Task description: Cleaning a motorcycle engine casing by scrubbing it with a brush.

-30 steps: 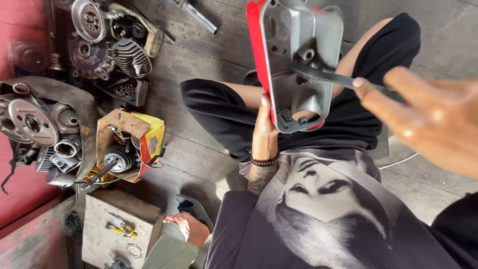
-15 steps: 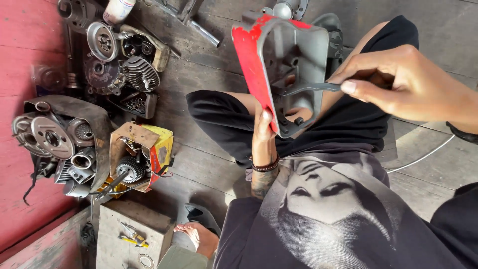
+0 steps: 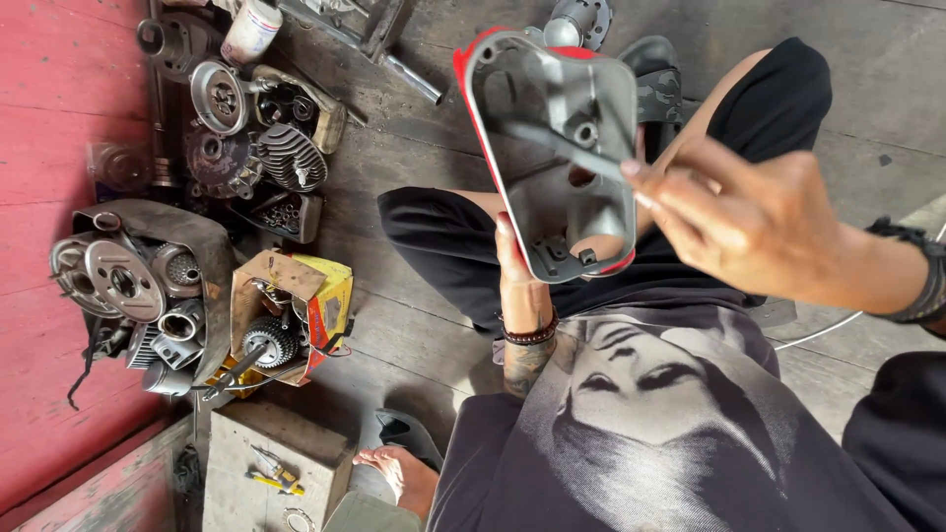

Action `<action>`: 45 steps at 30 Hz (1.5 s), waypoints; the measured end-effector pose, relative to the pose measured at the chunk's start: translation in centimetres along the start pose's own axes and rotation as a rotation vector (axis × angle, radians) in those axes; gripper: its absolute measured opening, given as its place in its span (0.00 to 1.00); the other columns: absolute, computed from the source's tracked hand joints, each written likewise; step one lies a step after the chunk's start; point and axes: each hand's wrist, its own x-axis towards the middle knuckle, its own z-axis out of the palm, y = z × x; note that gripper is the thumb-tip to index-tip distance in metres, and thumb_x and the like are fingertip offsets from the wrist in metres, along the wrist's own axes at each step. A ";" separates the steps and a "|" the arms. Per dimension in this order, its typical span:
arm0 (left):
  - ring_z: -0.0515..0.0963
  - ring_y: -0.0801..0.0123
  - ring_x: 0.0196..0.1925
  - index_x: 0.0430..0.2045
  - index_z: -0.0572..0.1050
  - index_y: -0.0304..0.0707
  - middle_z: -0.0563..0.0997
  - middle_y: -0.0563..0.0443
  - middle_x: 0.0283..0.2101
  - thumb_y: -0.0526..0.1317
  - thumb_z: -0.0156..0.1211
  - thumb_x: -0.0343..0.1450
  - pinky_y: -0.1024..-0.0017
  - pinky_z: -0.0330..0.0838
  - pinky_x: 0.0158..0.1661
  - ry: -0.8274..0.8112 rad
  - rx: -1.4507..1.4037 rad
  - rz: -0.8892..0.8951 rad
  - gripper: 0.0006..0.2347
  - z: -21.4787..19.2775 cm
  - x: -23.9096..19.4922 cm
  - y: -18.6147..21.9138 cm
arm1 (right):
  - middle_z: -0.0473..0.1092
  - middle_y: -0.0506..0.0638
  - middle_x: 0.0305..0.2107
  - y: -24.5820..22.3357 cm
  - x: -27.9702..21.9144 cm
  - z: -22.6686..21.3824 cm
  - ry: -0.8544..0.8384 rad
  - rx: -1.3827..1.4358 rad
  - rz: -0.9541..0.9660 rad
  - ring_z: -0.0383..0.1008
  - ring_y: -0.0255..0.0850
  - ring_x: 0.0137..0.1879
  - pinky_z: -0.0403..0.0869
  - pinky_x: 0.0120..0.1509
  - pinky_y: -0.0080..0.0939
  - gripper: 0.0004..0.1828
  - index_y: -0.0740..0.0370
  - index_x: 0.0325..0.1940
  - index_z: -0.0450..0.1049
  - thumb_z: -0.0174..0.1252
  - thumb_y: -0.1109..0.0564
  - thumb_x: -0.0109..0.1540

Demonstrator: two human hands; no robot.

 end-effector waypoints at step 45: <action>0.76 0.58 0.39 0.53 0.71 0.37 0.77 0.42 0.43 0.50 0.74 0.61 0.69 0.70 0.31 0.459 -0.097 -0.255 0.29 -4.4 16.2 -2.9 | 0.69 0.57 0.22 4.0 -10.9 11.9 0.147 0.763 0.738 0.67 0.40 0.19 0.68 0.28 0.39 0.17 0.76 0.62 0.70 0.43 0.63 0.74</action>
